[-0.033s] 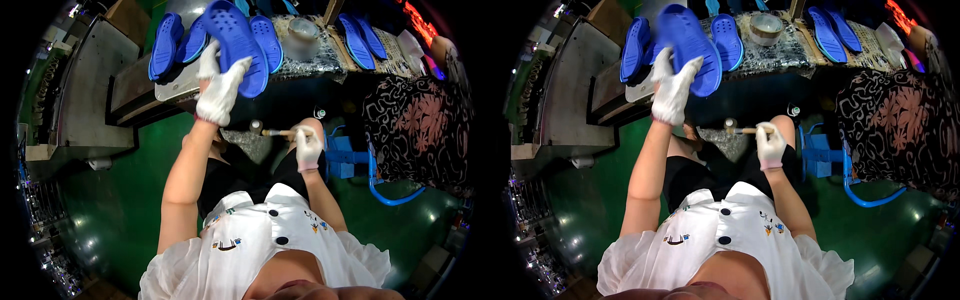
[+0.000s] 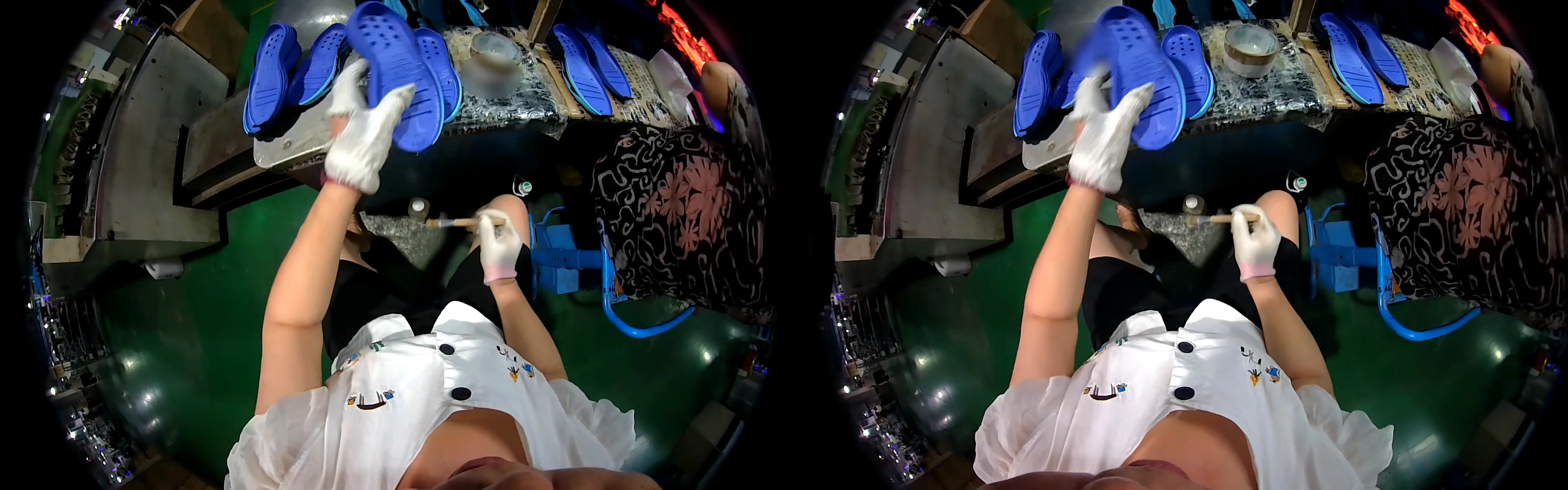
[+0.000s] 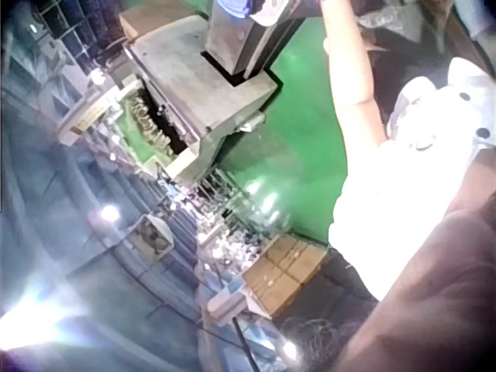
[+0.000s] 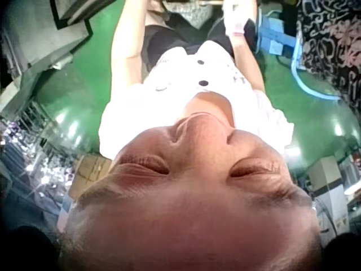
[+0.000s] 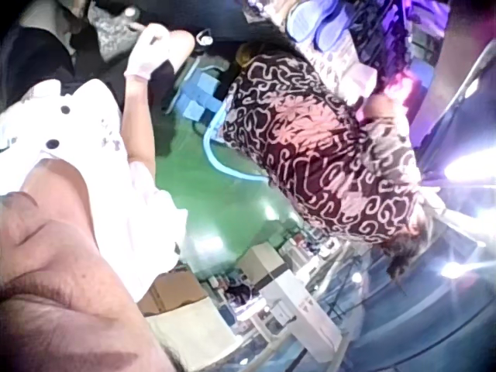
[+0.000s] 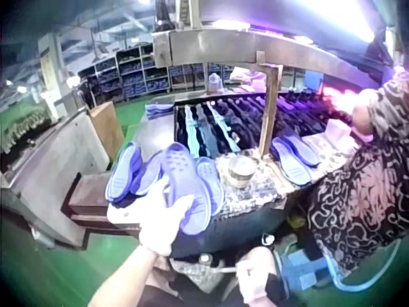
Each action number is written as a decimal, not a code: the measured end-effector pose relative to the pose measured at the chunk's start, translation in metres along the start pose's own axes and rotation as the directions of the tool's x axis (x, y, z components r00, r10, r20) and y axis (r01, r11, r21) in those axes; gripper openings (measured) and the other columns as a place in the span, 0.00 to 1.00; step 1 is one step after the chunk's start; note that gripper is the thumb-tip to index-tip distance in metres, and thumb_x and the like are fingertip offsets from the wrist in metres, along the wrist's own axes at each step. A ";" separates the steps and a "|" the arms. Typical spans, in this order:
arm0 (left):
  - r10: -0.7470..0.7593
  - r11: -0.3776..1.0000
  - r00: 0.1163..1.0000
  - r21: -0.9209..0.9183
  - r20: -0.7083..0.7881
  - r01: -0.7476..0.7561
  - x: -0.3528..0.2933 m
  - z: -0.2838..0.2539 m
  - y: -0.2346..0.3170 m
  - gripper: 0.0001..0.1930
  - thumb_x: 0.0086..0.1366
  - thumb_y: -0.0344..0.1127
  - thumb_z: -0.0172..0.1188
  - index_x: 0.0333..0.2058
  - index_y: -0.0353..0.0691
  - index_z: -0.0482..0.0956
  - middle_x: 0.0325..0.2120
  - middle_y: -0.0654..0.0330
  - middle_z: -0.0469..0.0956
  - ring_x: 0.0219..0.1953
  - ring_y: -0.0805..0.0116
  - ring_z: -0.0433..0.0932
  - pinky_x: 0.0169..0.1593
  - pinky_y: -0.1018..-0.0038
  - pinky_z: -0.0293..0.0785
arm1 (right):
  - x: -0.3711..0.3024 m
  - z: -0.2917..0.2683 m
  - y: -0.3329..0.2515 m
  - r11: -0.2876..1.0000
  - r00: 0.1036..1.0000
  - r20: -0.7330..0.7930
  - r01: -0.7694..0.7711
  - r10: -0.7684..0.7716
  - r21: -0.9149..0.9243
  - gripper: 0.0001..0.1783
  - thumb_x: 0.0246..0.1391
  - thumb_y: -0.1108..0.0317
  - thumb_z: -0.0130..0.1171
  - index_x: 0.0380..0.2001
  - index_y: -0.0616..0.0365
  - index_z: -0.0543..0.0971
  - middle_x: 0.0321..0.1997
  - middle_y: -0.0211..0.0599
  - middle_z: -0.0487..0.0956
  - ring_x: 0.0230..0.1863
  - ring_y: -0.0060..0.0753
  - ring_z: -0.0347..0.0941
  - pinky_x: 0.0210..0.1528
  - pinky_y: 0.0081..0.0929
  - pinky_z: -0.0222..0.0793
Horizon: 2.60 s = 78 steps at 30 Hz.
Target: The person picks up shoe soles from the workstation, brushes them with liquid using a brush, and places them back on the table.
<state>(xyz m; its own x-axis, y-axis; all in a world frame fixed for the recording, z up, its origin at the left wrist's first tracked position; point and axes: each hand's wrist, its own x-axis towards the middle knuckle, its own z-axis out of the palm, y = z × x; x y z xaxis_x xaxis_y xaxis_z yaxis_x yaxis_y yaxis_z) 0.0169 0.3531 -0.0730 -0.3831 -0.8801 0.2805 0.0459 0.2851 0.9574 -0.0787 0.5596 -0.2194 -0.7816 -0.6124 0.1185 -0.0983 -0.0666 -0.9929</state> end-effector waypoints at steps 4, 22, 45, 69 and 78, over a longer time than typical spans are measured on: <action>-0.162 0.962 0.986 0.229 0.032 0.151 0.049 0.029 -0.009 0.26 0.57 0.43 0.61 0.50 0.33 0.69 0.37 0.52 0.77 0.37 0.65 0.76 0.42 0.71 0.72 | 0.004 0.003 0.012 0.990 0.993 0.079 -0.083 0.092 -0.110 0.03 0.49 0.73 0.59 0.29 0.59 0.78 0.26 0.34 0.78 0.28 0.26 0.75 0.33 0.22 0.69; -0.313 0.474 0.902 0.775 -0.296 0.418 0.090 -0.144 0.005 0.56 0.40 0.63 0.68 0.62 0.35 0.54 0.59 0.46 0.61 0.60 0.52 0.61 0.60 0.62 0.60 | 0.004 0.006 0.033 0.984 0.979 0.172 -0.083 0.111 -0.160 0.04 0.50 0.73 0.59 0.30 0.61 0.77 0.25 0.32 0.77 0.27 0.20 0.72 0.33 0.19 0.68; -0.176 0.351 0.970 0.910 -0.168 0.221 0.105 -0.155 -0.004 0.35 0.52 0.59 0.61 0.53 0.42 0.70 0.52 0.49 0.69 0.54 0.55 0.70 0.55 0.66 0.66 | 0.001 0.005 0.038 0.981 0.967 0.235 -0.053 0.097 -0.185 0.03 0.51 0.74 0.58 0.30 0.61 0.77 0.23 0.26 0.74 0.24 0.13 0.66 0.29 0.15 0.64; -0.221 0.327 0.957 0.909 -0.190 0.256 0.056 -0.179 0.005 0.20 0.61 0.49 0.51 0.38 0.36 0.77 0.36 0.51 0.75 0.44 0.58 0.73 0.49 0.67 0.65 | 0.003 0.005 0.049 0.974 0.966 0.228 -0.071 0.121 -0.217 0.03 0.52 0.72 0.58 0.31 0.60 0.77 0.24 0.26 0.75 0.26 0.15 0.68 0.32 0.17 0.66; -0.497 0.848 0.867 0.203 -0.011 0.489 -0.010 -0.179 0.014 0.15 0.61 0.38 0.57 0.39 0.31 0.73 0.33 0.59 0.77 0.35 0.71 0.75 0.40 0.77 0.70 | 0.002 0.007 0.036 0.944 0.953 0.238 -0.105 0.185 -0.314 0.05 0.52 0.69 0.58 0.31 0.59 0.78 0.24 0.28 0.75 0.26 0.17 0.69 0.32 0.18 0.67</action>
<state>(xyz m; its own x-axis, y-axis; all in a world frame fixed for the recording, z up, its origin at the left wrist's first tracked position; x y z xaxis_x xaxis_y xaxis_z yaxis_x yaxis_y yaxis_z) 0.1866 0.2983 -0.0498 -0.3446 -0.9096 -0.2322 -0.3354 -0.1117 0.9354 -0.0797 0.5501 -0.2549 -0.6168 -0.7837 -0.0729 -0.2038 0.2485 -0.9470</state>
